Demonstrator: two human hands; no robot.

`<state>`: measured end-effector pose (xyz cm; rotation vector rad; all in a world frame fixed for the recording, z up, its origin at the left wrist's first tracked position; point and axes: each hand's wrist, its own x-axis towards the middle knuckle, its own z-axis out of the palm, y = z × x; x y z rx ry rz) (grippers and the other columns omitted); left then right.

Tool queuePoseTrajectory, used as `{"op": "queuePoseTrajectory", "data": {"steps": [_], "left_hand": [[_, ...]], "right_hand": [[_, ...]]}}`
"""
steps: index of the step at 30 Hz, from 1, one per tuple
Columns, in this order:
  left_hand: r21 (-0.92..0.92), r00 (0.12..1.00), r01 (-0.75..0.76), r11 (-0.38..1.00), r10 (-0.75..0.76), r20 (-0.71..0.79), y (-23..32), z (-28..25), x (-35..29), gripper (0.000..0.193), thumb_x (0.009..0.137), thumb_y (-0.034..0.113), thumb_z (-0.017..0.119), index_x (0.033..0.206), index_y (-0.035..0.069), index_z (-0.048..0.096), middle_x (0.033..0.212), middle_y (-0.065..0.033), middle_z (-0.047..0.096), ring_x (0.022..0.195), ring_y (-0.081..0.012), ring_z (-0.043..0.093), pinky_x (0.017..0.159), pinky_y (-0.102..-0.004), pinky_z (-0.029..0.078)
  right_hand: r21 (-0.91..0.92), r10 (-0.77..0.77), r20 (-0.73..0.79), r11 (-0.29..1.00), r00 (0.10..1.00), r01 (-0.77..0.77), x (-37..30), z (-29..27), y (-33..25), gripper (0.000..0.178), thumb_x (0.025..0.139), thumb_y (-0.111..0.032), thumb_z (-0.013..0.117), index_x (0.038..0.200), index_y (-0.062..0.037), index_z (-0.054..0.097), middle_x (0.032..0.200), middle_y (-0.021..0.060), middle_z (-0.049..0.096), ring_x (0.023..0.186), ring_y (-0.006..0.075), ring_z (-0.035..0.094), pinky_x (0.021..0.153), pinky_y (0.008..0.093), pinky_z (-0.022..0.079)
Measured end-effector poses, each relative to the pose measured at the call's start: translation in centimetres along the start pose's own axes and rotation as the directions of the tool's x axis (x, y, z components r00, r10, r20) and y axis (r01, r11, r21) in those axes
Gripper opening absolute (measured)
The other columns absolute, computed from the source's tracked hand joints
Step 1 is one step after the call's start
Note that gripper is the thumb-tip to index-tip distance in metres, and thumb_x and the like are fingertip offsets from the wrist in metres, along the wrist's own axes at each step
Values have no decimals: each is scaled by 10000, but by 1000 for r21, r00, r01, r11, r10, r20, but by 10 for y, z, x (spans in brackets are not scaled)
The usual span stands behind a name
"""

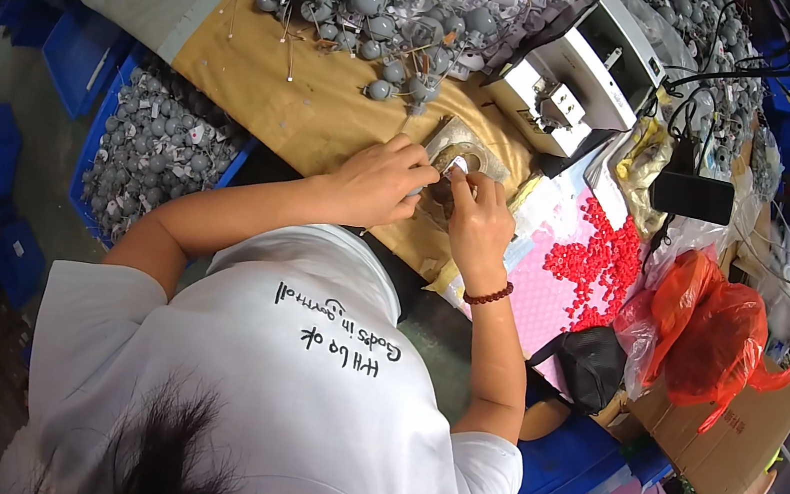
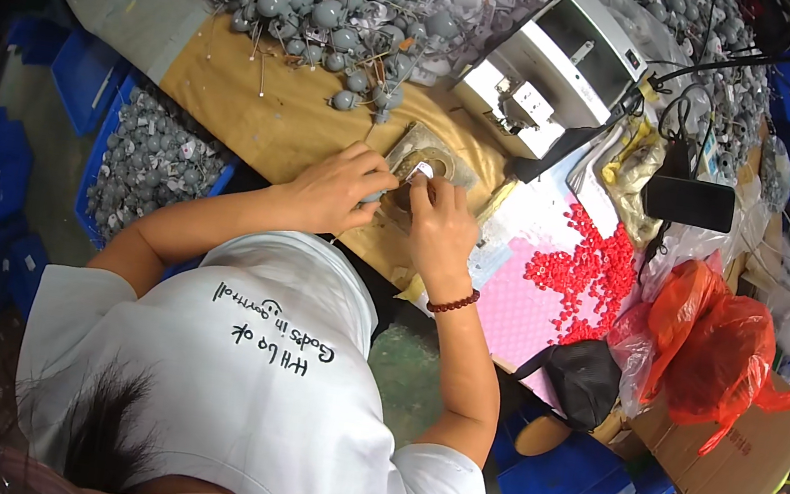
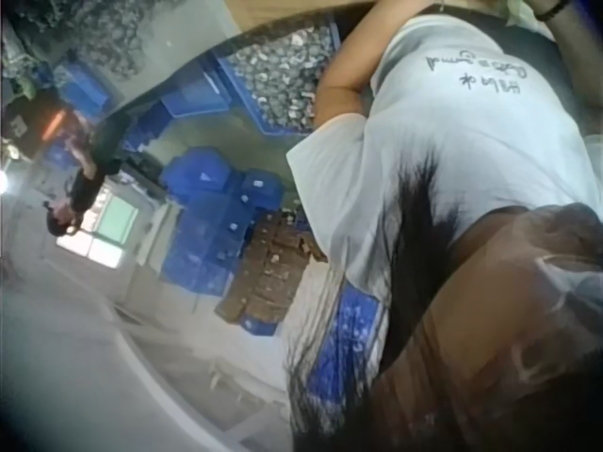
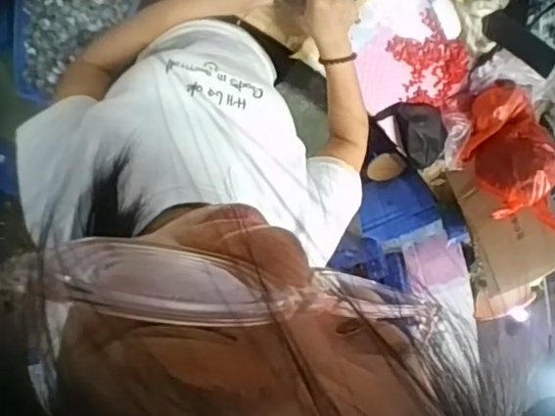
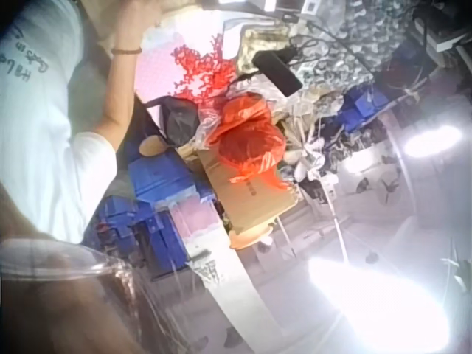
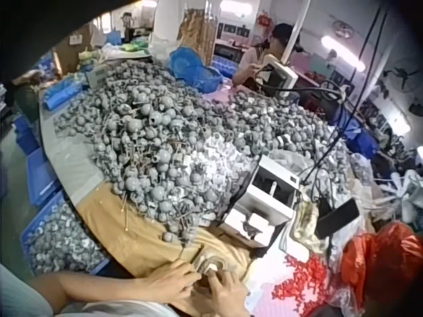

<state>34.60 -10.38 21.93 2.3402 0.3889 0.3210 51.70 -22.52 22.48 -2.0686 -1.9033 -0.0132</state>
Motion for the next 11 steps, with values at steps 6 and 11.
{"op": "queuePoseTrajectory", "data": {"steps": [6,11], "left_hand": [[200,997,4,980,11,-74,6,2,4,436,748,92,699,1176,66,620,1232,-126,550,1177,-327,491,980,-449,420],[341,995,-88,936,102,-22,11,21,12,619,723,140,745,1311,106,555,1399,-136,482,1287,-316,448,1049,-521,339]], "right_hand": [[2,44,61,999,997,-44,-5,-7,-6,375,752,-28,651,1126,-45,663,1159,156,578,991,309,593,760,371,537],[173,63,17,983,998,-65,-21,1,10,457,727,-36,687,1181,-87,669,1244,188,551,1136,363,535,966,457,463]]}}
